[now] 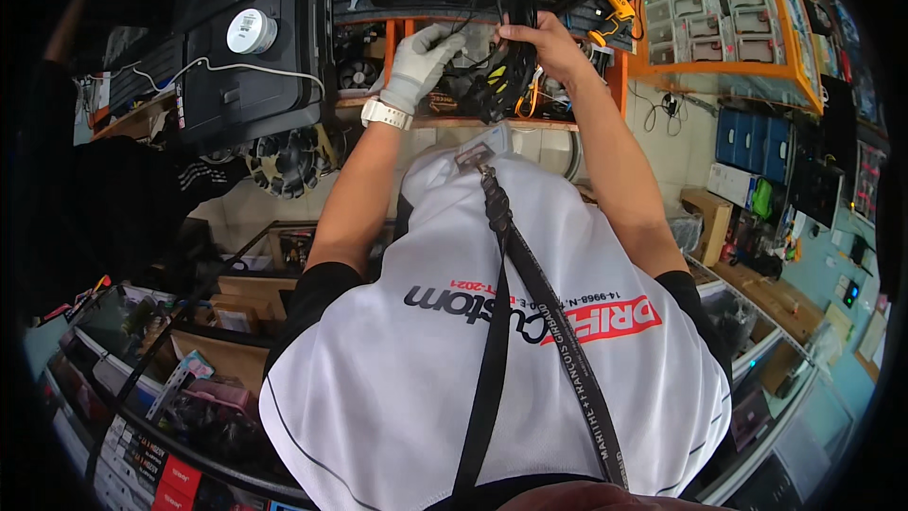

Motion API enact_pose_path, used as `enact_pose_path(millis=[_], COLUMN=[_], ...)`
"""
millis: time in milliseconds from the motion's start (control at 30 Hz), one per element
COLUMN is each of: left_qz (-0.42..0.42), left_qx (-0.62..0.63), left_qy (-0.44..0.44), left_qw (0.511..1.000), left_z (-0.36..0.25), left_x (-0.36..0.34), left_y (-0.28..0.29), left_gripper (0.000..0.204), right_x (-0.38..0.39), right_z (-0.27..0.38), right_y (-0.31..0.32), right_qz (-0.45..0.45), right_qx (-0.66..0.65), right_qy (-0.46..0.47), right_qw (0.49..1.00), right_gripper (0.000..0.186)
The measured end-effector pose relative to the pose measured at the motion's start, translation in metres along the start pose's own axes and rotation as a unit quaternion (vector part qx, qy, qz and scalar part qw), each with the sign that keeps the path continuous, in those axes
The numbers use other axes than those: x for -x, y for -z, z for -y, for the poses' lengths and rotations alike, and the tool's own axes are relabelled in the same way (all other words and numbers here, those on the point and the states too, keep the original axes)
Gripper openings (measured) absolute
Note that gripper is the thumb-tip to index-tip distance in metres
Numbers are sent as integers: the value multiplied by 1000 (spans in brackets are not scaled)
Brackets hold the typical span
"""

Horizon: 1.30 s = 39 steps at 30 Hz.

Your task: The person connects cables to a motherboard inside a computer case and wipes the side of the case with a yellow cloth.

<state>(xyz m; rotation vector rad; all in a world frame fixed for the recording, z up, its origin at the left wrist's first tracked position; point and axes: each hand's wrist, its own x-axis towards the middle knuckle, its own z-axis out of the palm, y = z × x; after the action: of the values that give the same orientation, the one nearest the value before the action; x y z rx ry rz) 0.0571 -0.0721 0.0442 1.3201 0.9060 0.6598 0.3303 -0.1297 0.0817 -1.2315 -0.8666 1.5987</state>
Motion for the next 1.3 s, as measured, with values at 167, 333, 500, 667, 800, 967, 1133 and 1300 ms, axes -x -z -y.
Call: enact_pose_path(millis=[167, 333, 500, 667, 800, 967, 1133, 1300], left_qz=[183, -4, -55, -199, -172, -119, -134, -125], left_qx=[-77, -58, -118, 25, 252, 254, -311, -289], left_qy=[45, 29, 48, 23, 81, 43, -3, 49], left_qw=[979, 998, 990, 980, 949, 959, 941, 948], left_z=[24, 67, 55, 80, 52, 27, 38, 68], left_x=[11, 14, 5, -24, -11, -2, -7, -47], left_y=[7, -12, -57, -65, -29, -1, -14, -12], left_gripper=[53, 52, 73, 43, 24, 32, 54, 53], right_x=[-7, -11, -12, -22, -17, -20, -16, -8], right_z=[-5, 2, 1, 0, -7, -36, -36, -36], right_y=[4, 1, 9, 14, 39, 40, 16, 26], right_qz=[-27, -5, -3, 24, -29, -195, -21, 54], right_qx=[40, 55, 61, 111, 216, 394, 138, -10], right_qy=[25, 12, -21, -16, 0, 14, -18, -55], right_qw=[998, 998, 998, 993, 976, 898, 990, 997], right_gripper=[8, 13, 24, 29, 32, 49, 29, 43])
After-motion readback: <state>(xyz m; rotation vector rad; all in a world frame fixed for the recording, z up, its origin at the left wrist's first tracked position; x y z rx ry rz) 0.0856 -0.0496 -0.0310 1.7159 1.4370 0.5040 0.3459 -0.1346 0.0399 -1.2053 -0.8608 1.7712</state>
